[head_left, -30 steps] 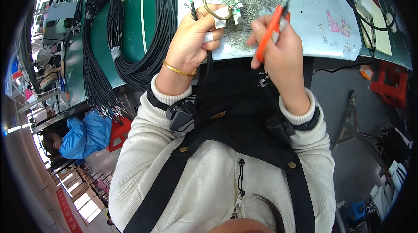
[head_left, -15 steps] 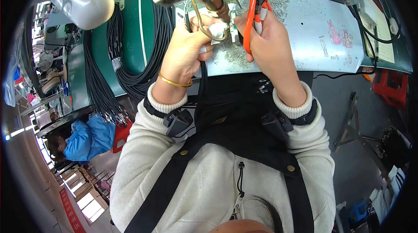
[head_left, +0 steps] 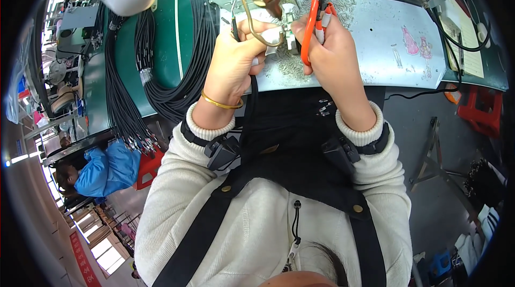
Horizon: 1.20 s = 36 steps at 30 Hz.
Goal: The person picks up a bundle of cables, cuts the tape with shears, and separates the cables. They then place the end of each cable into a machine one at a time to crimp them before setting the bundle back on the table.
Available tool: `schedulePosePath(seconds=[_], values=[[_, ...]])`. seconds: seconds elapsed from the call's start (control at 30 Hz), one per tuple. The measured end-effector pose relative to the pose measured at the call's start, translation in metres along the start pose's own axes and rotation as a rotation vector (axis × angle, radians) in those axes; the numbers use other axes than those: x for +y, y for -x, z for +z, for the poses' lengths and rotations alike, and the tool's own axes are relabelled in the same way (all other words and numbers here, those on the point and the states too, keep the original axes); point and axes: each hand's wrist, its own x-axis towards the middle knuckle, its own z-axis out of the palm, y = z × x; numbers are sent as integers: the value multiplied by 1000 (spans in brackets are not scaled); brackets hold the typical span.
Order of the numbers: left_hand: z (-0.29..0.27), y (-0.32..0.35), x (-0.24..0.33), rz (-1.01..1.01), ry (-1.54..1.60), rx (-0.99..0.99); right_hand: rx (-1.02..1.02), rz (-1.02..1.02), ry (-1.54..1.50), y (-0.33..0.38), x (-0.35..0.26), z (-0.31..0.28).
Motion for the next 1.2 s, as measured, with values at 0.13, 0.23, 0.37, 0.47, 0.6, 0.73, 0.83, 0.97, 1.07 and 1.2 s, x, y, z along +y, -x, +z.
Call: schedulePosePath(seconds=[0.13, 0.23, 0.37, 0.47, 0.6, 0.73, 0.83, 0.97, 1.07, 1.2], values=[[-2, 15, -3, -8, 69, -83, -9, -17, -112, 12, 0, -4], [0, 30, -7, 0, 92, -113, -42, -26, -159, 26, -1, -8], [5, 51, -12, 9, 38, -109, -62, 31, -229, 39, -8, -10], [7, 63, -13, -38, 10, -160, -103, 65, -263, 48, -9, -9], [5, 71, -9, -39, 27, -211, -130, 91, -311, 57, -10, -8], [4, 76, -10, -20, 32, -238, -156, 98, -351, 63, -11, -7], [2, 78, -9, -19, -28, -229, -162, 115, -381, 67, -11, -8], [0, 71, -21, 214, -158, -111, -7, -60, -188, 69, -3, -7], [-4, 73, -21, 97, -101, -198, 77, -227, 35, 70, -7, -9], [0, 77, -28, -137, -89, -341, -90, -293, 287, 67, -3, -14]])
